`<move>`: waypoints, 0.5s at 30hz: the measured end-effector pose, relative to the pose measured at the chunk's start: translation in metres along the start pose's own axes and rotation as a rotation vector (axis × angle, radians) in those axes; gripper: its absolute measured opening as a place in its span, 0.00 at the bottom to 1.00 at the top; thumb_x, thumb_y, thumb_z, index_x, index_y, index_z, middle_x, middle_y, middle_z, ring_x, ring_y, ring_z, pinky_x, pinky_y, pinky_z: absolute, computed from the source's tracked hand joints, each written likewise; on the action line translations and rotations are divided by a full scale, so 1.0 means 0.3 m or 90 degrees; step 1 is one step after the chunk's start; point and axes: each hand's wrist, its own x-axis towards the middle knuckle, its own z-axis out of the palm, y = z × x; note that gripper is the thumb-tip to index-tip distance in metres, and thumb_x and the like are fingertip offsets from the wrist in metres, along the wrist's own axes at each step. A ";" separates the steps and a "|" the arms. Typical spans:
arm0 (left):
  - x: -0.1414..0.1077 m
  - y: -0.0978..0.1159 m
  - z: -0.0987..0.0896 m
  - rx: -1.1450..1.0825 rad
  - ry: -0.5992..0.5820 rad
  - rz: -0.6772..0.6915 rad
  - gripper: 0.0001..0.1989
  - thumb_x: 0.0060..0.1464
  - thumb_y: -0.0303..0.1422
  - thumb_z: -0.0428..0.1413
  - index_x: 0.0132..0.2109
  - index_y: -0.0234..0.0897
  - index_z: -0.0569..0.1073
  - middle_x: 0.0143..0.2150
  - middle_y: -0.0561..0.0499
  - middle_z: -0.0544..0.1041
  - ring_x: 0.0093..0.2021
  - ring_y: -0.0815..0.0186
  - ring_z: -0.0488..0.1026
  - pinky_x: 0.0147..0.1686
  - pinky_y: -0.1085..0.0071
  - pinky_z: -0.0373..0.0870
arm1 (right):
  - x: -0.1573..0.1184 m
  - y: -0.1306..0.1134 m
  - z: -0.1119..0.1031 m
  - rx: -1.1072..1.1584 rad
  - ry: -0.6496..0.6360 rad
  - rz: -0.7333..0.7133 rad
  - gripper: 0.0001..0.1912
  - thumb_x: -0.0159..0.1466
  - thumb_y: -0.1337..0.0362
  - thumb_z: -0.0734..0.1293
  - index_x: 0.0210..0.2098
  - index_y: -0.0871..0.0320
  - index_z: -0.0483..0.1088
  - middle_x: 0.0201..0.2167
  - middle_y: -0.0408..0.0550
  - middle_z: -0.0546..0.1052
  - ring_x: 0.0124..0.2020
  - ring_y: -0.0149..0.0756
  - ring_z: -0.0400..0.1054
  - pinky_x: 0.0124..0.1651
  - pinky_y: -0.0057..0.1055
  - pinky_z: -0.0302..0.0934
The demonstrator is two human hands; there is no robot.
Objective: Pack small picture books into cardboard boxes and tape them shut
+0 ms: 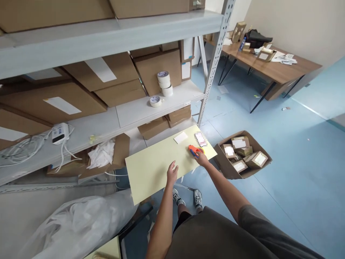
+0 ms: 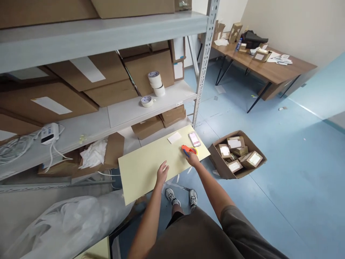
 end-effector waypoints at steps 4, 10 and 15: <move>-0.096 -0.051 0.106 0.001 -0.002 -0.007 0.26 0.63 0.47 0.60 0.63 0.40 0.76 0.66 0.39 0.76 0.63 0.55 0.76 0.58 0.60 0.77 | 0.030 0.079 0.020 -0.007 -0.027 0.011 0.27 0.70 0.67 0.61 0.67 0.55 0.68 0.62 0.55 0.77 0.62 0.45 0.72 0.58 0.36 0.64; -0.231 -0.161 0.095 0.017 0.035 -0.048 0.28 0.61 0.47 0.60 0.62 0.38 0.77 0.60 0.38 0.80 0.56 0.54 0.80 0.57 0.58 0.77 | 0.109 0.087 0.082 -0.082 -0.124 0.023 0.36 0.68 0.60 0.68 0.73 0.62 0.60 0.64 0.64 0.74 0.62 0.54 0.70 0.58 0.38 0.62; -0.283 -0.193 0.104 0.037 0.041 -0.075 0.28 0.61 0.48 0.59 0.62 0.38 0.77 0.63 0.39 0.79 0.55 0.56 0.81 0.59 0.58 0.75 | 0.149 0.062 0.143 -0.166 -0.112 0.093 0.26 0.70 0.60 0.68 0.64 0.68 0.69 0.61 0.69 0.75 0.62 0.54 0.70 0.60 0.38 0.60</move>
